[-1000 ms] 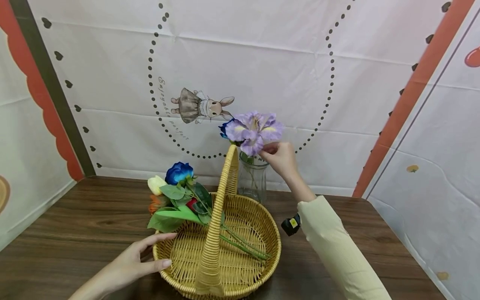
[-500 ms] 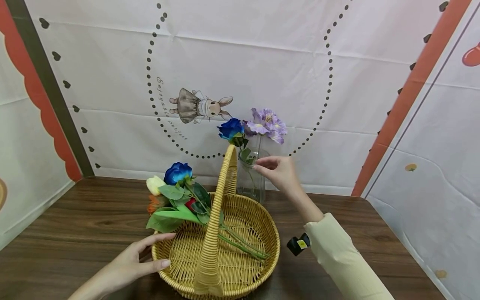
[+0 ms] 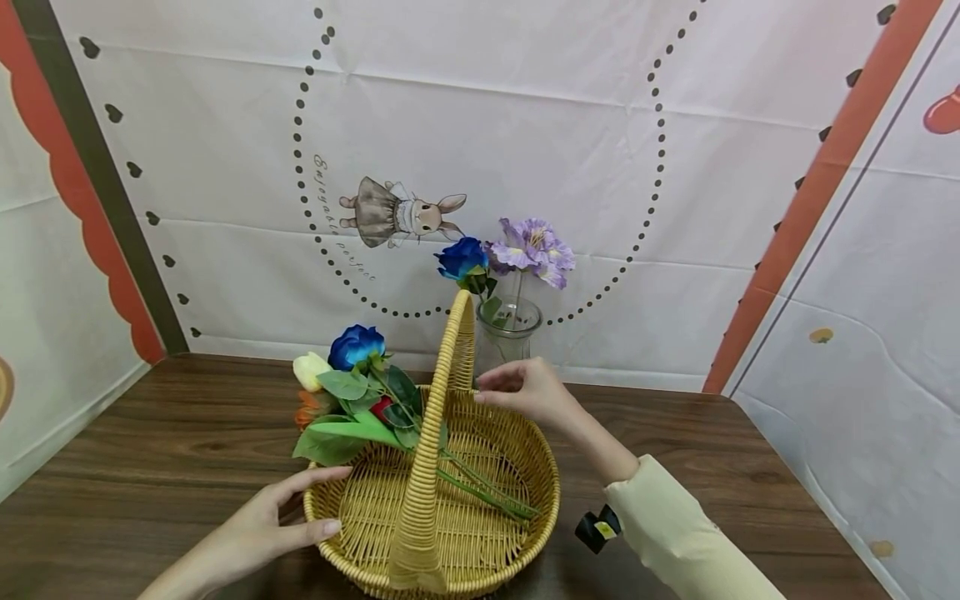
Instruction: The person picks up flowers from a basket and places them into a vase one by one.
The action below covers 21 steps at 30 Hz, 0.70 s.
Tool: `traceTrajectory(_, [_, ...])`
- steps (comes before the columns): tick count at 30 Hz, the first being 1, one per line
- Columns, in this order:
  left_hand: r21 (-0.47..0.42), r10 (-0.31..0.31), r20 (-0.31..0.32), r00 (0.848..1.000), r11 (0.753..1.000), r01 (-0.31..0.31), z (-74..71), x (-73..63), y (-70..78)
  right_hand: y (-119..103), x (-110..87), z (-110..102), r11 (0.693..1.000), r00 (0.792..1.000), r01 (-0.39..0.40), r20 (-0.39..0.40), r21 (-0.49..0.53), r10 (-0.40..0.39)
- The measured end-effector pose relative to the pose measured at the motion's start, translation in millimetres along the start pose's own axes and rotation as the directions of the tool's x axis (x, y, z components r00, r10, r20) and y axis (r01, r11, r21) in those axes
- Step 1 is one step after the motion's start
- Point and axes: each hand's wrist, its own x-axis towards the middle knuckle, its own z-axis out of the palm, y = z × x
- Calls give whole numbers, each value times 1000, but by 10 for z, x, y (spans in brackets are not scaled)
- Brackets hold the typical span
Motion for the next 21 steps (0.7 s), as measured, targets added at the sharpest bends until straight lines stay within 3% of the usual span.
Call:
traceTrajectory(6, [6, 0, -7, 1000, 1000, 0, 3, -3, 4, 81, -67, 111, 999, 990, 23, 138, -49, -16])
traceTrajectory(13, [6, 6, -10, 1000, 1000, -6, 3, -6, 3, 120, -138, 257, 980, 953, 97, 299, -176, -40])
traceTrajectory(21, [-3, -2, -3, 1000, 1000, 2, 0, -4, 3, 124, -172, 345, 982, 934, 65, 358, -176, 3])
